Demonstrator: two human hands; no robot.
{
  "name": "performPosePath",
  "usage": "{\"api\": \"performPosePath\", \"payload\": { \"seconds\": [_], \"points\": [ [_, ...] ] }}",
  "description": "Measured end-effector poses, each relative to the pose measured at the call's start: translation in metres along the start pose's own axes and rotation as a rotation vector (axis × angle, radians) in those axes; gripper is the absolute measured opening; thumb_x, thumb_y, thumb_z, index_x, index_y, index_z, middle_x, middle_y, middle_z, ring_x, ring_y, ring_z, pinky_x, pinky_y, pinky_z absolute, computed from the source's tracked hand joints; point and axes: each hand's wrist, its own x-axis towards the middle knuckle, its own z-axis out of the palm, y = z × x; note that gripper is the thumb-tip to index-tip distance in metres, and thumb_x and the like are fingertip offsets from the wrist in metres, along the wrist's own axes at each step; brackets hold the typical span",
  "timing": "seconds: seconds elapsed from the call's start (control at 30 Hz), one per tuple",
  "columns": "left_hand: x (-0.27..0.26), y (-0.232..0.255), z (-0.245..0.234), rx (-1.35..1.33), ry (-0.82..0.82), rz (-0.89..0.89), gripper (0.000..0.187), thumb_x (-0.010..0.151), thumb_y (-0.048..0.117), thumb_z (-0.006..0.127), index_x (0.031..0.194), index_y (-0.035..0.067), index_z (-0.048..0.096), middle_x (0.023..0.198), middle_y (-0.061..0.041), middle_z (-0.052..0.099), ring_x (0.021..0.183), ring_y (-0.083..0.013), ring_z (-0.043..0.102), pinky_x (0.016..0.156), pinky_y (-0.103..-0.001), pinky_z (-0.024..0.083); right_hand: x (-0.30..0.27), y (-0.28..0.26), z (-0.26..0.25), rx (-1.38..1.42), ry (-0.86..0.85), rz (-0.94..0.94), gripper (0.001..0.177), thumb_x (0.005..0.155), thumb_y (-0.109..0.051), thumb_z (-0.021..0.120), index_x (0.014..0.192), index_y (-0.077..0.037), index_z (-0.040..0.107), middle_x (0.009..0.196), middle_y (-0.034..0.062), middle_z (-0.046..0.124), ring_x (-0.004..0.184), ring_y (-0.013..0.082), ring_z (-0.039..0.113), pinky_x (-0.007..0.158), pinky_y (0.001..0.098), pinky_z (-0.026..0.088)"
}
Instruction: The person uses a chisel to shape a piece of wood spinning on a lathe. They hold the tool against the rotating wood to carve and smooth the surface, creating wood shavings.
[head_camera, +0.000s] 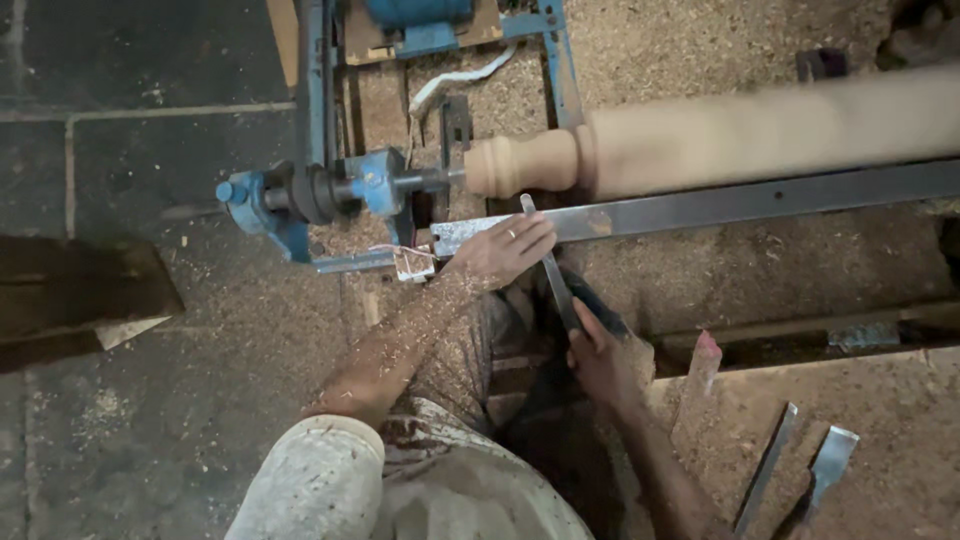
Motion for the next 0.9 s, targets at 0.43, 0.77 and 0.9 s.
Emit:
{"api": "performPosePath", "payload": {
  "seconds": [0.43, 0.77, 0.9],
  "points": [
    [0.003, 0.003, -0.009, 0.217, 0.051, -0.043, 0.052, 0.092, 0.020, 0.058, 0.140, 0.002, 0.057, 0.143, -0.012, 0.059, 0.138, -0.0288, 0.054, 0.123, -0.040, 0.041, 0.001, -0.042, -0.025, -0.338, 0.020, 0.110, 0.051, 0.094, -0.040, 0.056, 0.145, -0.041, 0.056, 0.069, -0.0003, 0.073, 0.073, 0.0216, 0.073, 0.077, 0.0374, 0.055],
    [0.003, -0.004, 0.000, 0.221, 0.046, 0.004, 0.046, 0.096, 0.019, 0.058, 0.138, -0.001, 0.057, 0.138, -0.015, 0.061, 0.135, -0.0321, 0.054, 0.121, -0.042, 0.043, -0.001, -0.053, -0.021, -0.190, -0.008, 0.216, 0.051, 0.096, -0.034, 0.057, 0.148, -0.035, 0.056, 0.063, 0.0028, 0.065, 0.062, 0.0176, 0.063, 0.068, 0.0332, 0.052],
    [0.005, -0.015, 0.006, 0.344, 0.185, 0.091, 0.040, 0.098, 0.015, 0.061, 0.134, -0.002, 0.058, 0.135, -0.017, 0.060, 0.136, -0.0335, 0.054, 0.125, -0.042, 0.039, 0.000, -0.048, -0.019, 0.174, -0.112, 0.266, 0.054, 0.102, -0.027, 0.051, 0.156, -0.028, 0.045, 0.066, 0.0014, 0.053, 0.062, 0.0125, 0.049, 0.062, 0.0319, 0.044]
  ]
}}
